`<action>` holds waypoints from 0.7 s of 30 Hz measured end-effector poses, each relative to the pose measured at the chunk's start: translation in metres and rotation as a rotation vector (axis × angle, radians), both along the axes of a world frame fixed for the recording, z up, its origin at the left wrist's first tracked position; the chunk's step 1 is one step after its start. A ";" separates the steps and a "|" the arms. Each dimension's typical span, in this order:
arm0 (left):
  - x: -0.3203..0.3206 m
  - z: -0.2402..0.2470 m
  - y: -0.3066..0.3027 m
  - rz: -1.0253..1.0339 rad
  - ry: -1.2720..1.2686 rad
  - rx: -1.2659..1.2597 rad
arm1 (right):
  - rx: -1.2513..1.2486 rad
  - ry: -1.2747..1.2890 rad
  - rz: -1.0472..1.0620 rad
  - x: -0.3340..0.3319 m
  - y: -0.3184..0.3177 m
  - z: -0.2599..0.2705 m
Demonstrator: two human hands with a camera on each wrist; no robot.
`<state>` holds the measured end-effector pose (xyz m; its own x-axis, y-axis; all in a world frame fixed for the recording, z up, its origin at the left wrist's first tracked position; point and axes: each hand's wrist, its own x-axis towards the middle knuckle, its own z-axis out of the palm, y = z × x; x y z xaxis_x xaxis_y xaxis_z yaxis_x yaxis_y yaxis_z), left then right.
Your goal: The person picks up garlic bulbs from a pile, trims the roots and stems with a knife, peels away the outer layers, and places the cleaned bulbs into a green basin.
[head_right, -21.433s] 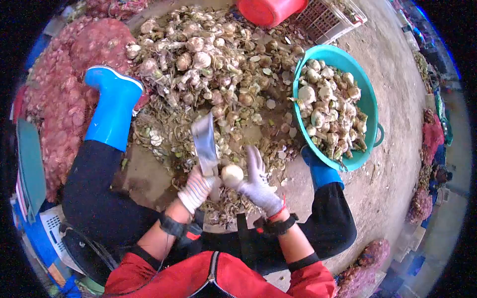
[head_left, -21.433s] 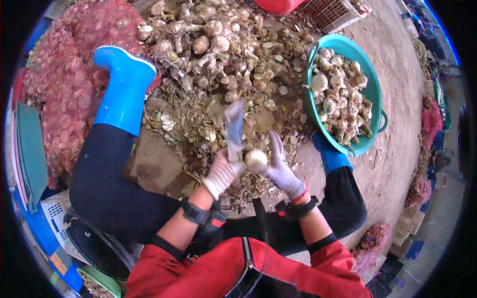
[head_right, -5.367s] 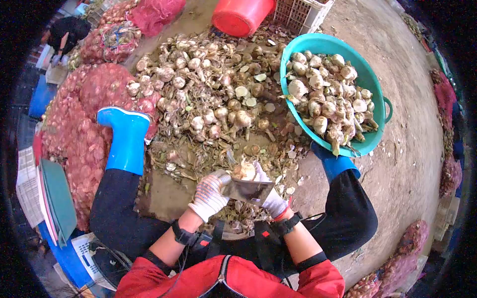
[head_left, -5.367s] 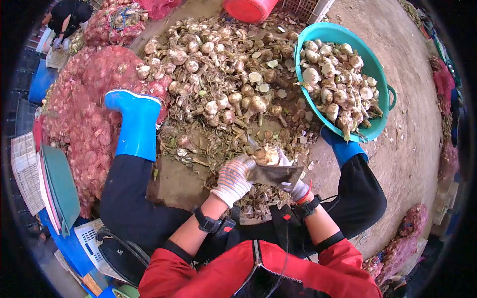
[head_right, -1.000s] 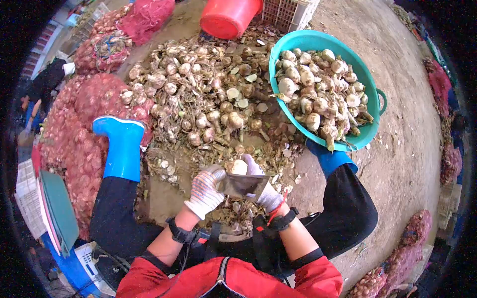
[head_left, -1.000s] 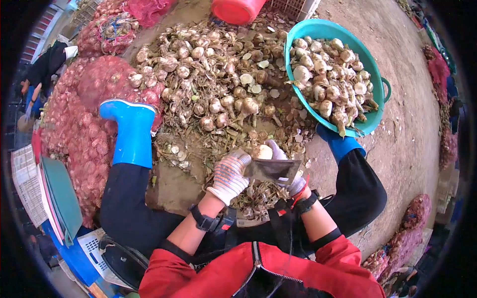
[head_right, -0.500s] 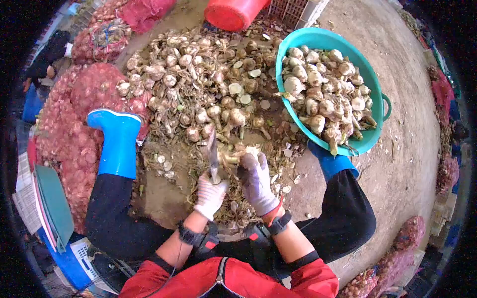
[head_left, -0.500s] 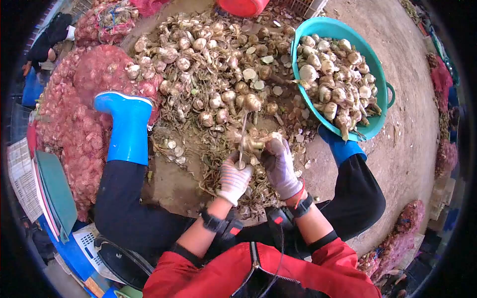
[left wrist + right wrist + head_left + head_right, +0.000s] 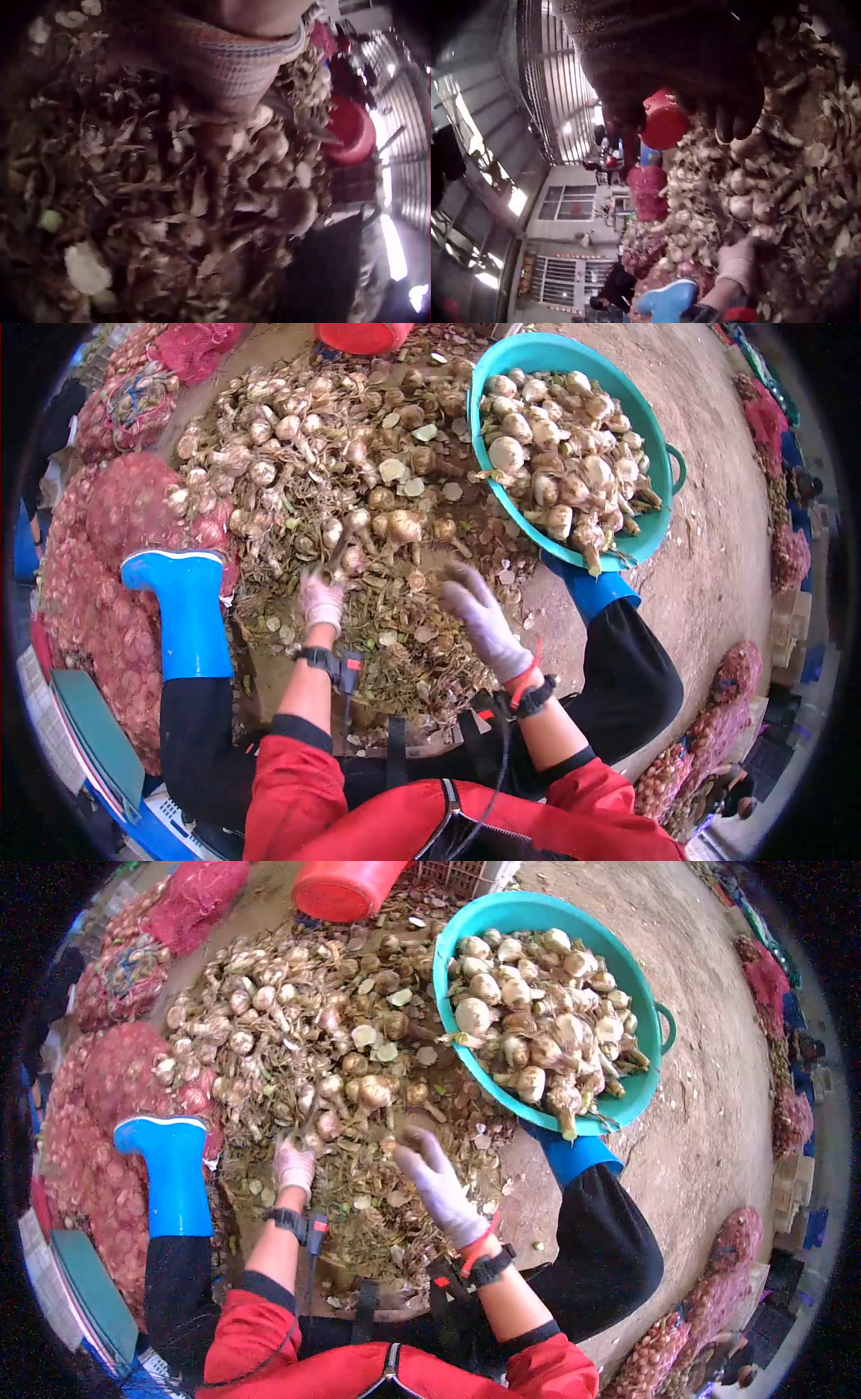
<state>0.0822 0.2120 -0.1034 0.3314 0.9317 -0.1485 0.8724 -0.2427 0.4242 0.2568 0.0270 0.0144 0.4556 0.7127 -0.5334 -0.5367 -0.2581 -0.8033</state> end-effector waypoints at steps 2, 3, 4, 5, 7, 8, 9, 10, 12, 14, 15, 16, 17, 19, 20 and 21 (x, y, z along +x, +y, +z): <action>-0.003 0.029 -0.019 0.482 -0.260 -0.476 | -0.043 0.041 0.073 -0.016 0.001 -0.021; 0.000 0.047 -0.031 0.452 -0.214 -0.379 | -0.049 0.035 0.098 -0.025 -0.001 -0.028; -0.014 0.022 -0.032 0.392 -0.273 -0.369 | -0.041 0.046 0.115 -0.033 -0.003 -0.035; -0.028 -0.003 -0.032 0.332 -0.334 -0.361 | -0.098 0.020 0.169 -0.038 -0.006 -0.042; -0.021 -0.025 -0.024 0.174 -0.290 -0.292 | -0.179 -0.054 0.246 -0.042 -0.015 -0.041; -0.025 -0.063 -0.017 0.055 -0.323 -0.200 | -0.169 -0.067 0.254 -0.044 -0.021 -0.039; -0.014 -0.060 -0.011 0.170 0.083 -0.242 | -0.164 -0.034 0.246 -0.045 -0.026 -0.040; -0.012 -0.054 -0.005 0.095 -0.101 -0.346 | -0.155 -0.005 0.232 -0.043 -0.027 -0.042; 0.003 -0.024 -0.007 0.153 -0.091 -0.330 | -0.181 -0.034 0.252 -0.040 -0.031 -0.046; 0.015 0.032 -0.029 0.410 -0.187 -0.695 | -0.184 0.082 0.165 -0.039 -0.030 -0.064; 0.007 0.012 -0.054 0.484 -0.582 -0.650 | -0.149 0.100 0.145 -0.039 -0.026 -0.061; 0.021 0.086 -0.079 0.603 -0.673 -0.746 | -0.117 0.122 0.126 -0.039 -0.019 -0.052; -0.004 0.026 -0.099 0.464 -0.849 -0.893 | -0.120 0.178 0.162 -0.040 -0.014 -0.040; 0.000 0.076 -0.125 0.270 -0.728 -0.909 | -0.070 0.056 0.266 -0.049 -0.011 -0.049; -0.004 0.076 -0.134 0.224 -0.807 -0.899 | -0.022 0.198 0.271 -0.050 -0.006 -0.040; -0.007 0.076 -0.133 0.226 -0.810 -0.891 | -0.017 0.198 0.277 -0.050 -0.008 -0.036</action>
<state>0.0753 0.0795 -0.0272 0.4683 0.6578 -0.5899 0.2644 0.5327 0.8039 0.2067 0.0191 -0.0214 0.1324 0.7850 -0.6052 -0.5894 -0.4285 -0.6848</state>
